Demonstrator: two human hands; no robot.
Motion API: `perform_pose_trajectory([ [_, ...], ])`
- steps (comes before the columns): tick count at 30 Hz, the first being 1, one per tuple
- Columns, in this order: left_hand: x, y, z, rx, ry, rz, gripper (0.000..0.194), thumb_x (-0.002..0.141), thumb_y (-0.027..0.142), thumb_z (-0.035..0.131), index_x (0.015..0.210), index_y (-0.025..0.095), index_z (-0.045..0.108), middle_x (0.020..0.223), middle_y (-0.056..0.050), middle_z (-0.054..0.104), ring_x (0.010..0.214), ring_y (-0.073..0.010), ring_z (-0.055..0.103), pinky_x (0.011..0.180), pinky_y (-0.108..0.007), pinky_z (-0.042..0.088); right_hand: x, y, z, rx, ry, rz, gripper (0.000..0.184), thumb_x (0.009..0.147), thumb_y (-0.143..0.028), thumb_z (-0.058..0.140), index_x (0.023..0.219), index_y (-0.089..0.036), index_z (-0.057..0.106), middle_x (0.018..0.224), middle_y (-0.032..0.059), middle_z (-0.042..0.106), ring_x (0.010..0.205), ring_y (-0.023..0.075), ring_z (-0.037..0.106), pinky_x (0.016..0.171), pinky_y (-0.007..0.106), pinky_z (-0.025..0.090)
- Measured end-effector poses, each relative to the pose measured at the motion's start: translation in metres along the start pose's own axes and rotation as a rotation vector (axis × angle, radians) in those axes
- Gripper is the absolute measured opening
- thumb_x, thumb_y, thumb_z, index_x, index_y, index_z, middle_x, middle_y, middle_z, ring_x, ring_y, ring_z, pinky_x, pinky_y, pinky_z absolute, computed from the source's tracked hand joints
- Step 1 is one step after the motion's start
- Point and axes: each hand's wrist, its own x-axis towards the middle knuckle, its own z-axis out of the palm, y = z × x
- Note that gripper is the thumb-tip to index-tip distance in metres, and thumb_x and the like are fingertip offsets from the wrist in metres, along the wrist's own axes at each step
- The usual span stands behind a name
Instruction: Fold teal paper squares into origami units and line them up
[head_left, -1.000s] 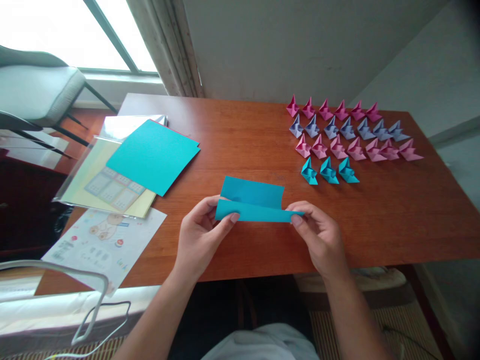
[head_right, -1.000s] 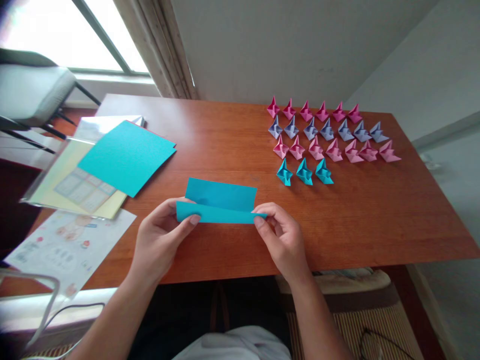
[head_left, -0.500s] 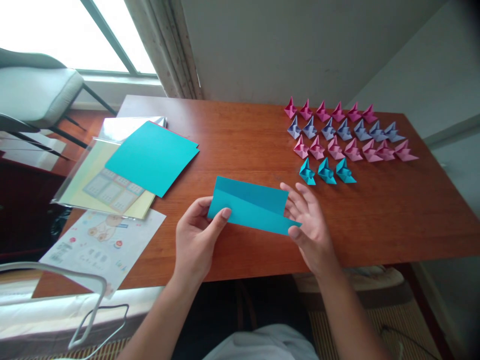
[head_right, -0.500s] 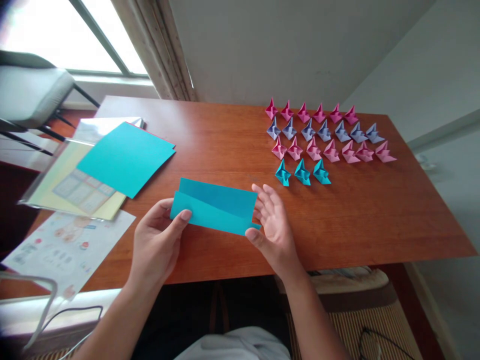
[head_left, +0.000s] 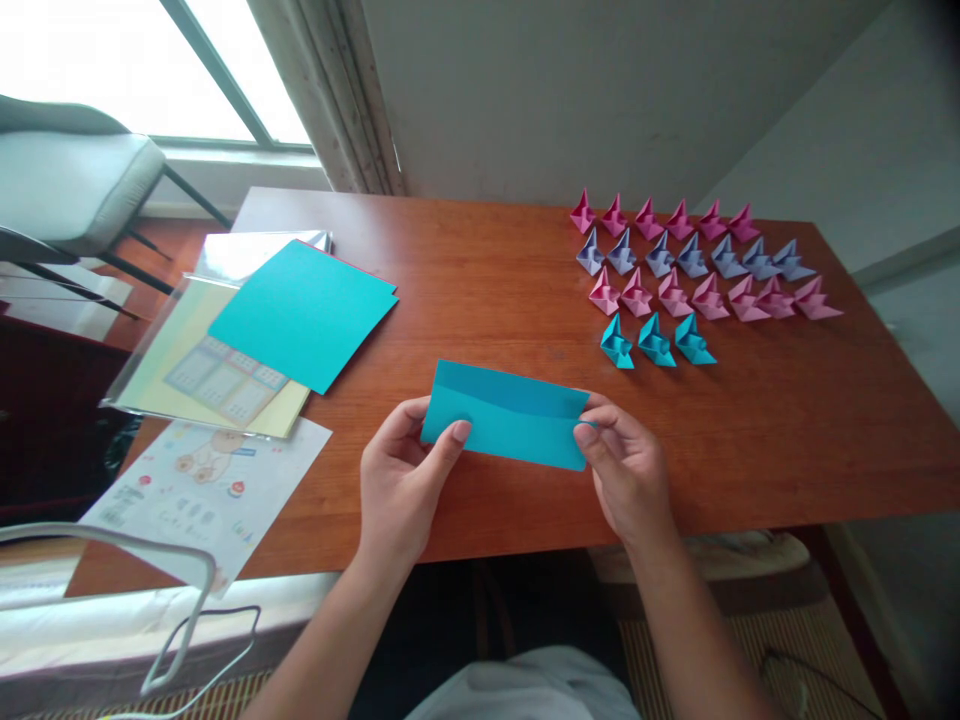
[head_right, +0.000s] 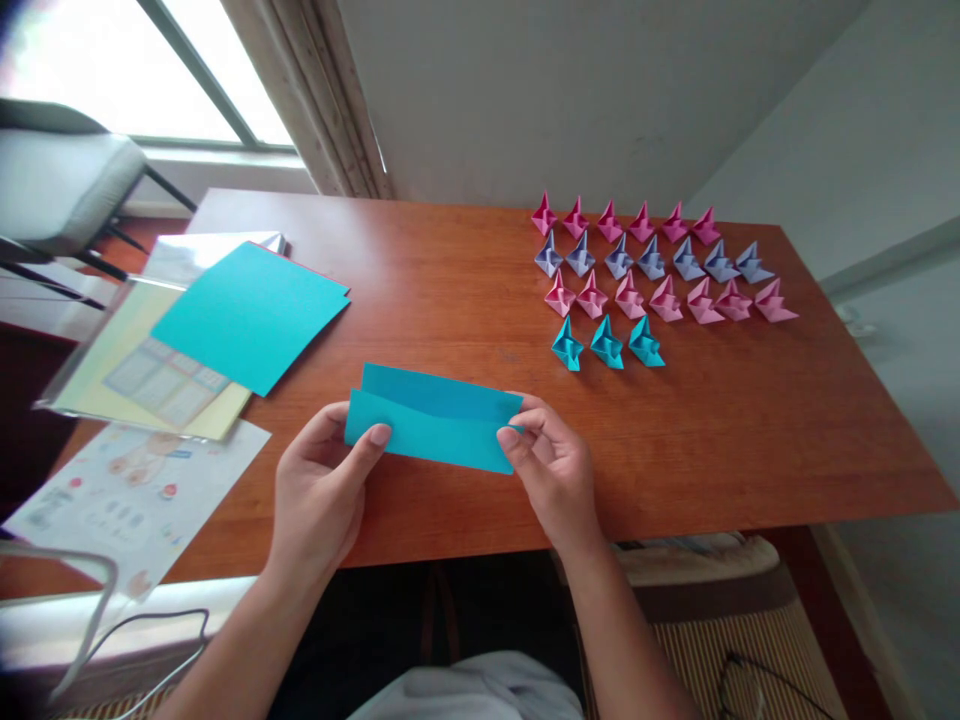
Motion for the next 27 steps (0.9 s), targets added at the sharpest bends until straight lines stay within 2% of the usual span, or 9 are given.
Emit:
perform_pose_trajectory([
  [4, -0.001, 0.004, 0.002, 0.059, 0.01, 0.024, 0.024, 0.082, 0.031, 0.083, 0.099, 0.022, 0.068, 0.088, 0.0, 0.068, 0.079, -0.0123, 0.061, 0.068, -0.019, 0.05, 0.0, -0.003, 0.001, -0.04, 0.015, -0.043, 0.007, 0.088, -0.03, 0.077, 0.086, -0.026, 0.071, 0.11, 0.0027, 0.075, 0.099, 0.0186, 0.071, 0.081, 0.029, 0.056],
  [7, 0.0, 0.008, 0.003, 0.079, -0.022, 0.022, 0.037, 0.081, 0.031, 0.084, 0.11, 0.024, 0.062, 0.095, -0.001, 0.067, 0.082, -0.0129, 0.062, 0.066, -0.019, 0.051, 0.0, -0.008, 0.001, -0.133, 0.064, -0.091, 0.004, 0.087, -0.029, 0.078, 0.088, -0.028, 0.074, 0.103, 0.0014, 0.078, 0.093, 0.0176, 0.073, 0.077, 0.027, 0.058],
  [12, 0.003, 0.009, -0.003, 0.052, -0.091, 0.019, 0.054, 0.08, 0.031, 0.083, 0.126, 0.029, 0.055, 0.117, -0.004, 0.066, 0.094, -0.0152, 0.067, 0.074, -0.023, 0.057, 0.0, -0.013, 0.0, -0.29, 0.107, -0.149, 0.007, 0.085, -0.029, 0.079, 0.092, -0.029, 0.077, 0.092, -0.0001, 0.079, 0.085, 0.0167, 0.074, 0.074, 0.027, 0.06],
  [14, 0.005, 0.011, -0.006, 0.045, -0.128, -0.01, 0.064, 0.08, 0.032, 0.084, 0.135, 0.031, 0.051, 0.119, -0.005, 0.066, 0.097, -0.0175, 0.068, 0.076, -0.026, 0.058, 0.001, -0.014, -0.001, -0.323, 0.117, -0.153, 0.008, 0.085, -0.029, 0.079, 0.093, -0.028, 0.077, 0.092, 0.0, 0.079, 0.082, 0.0168, 0.074, 0.072, 0.027, 0.061],
  [17, 0.009, 0.016, -0.009, 0.024, -0.179, -0.061, 0.069, 0.077, 0.036, 0.085, 0.138, 0.031, 0.053, 0.121, -0.008, 0.068, 0.103, -0.0221, 0.068, 0.077, -0.028, 0.059, 0.003, -0.014, -0.003, -0.336, 0.115, -0.144, 0.016, 0.085, -0.03, 0.08, 0.1, -0.03, 0.077, 0.098, 0.0005, 0.079, 0.087, 0.0178, 0.075, 0.076, 0.029, 0.062],
  [19, 0.011, 0.021, -0.009, 0.016, -0.193, -0.095, 0.071, 0.074, 0.037, 0.088, 0.137, 0.029, 0.057, 0.119, -0.01, 0.07, 0.101, -0.0238, 0.069, 0.074, -0.028, 0.059, 0.005, -0.016, -0.005, -0.335, 0.091, -0.128, 0.023, 0.085, -0.031, 0.08, 0.107, -0.032, 0.076, 0.1, 0.0005, 0.079, 0.089, 0.0184, 0.075, 0.08, 0.031, 0.062],
  [22, 0.015, 0.026, -0.009, 0.046, -0.174, -0.115, 0.067, 0.069, 0.036, 0.091, 0.13, 0.027, 0.065, 0.105, -0.008, 0.072, 0.087, -0.0221, 0.069, 0.067, -0.027, 0.057, 0.008, -0.019, -0.007, -0.344, 0.05, -0.111, 0.027, 0.084, -0.032, 0.081, 0.111, -0.032, 0.075, 0.097, 0.0009, 0.079, 0.089, 0.0195, 0.076, 0.081, 0.032, 0.063],
  [25, 0.019, 0.028, -0.007, 0.096, -0.152, -0.123, 0.046, 0.068, 0.037, 0.091, 0.108, 0.022, 0.075, 0.089, -0.005, 0.071, 0.076, -0.0186, 0.066, 0.063, -0.026, 0.055, 0.012, -0.022, -0.008, -0.348, 0.021, -0.106, 0.026, 0.084, -0.032, 0.081, 0.109, -0.031, 0.076, 0.099, 0.0016, 0.08, 0.09, 0.0205, 0.077, 0.081, 0.033, 0.064],
  [27, 0.021, 0.029, -0.006, 0.118, -0.154, -0.137, 0.029, 0.07, 0.036, 0.09, 0.088, 0.019, 0.075, 0.079, -0.003, 0.069, 0.07, -0.0159, 0.062, 0.061, -0.024, 0.052, 0.015, -0.023, -0.008, -0.332, 0.013, -0.098, 0.025, 0.083, -0.032, 0.082, 0.107, -0.031, 0.076, 0.102, 0.0014, 0.08, 0.091, 0.0201, 0.076, 0.082, 0.033, 0.064],
])
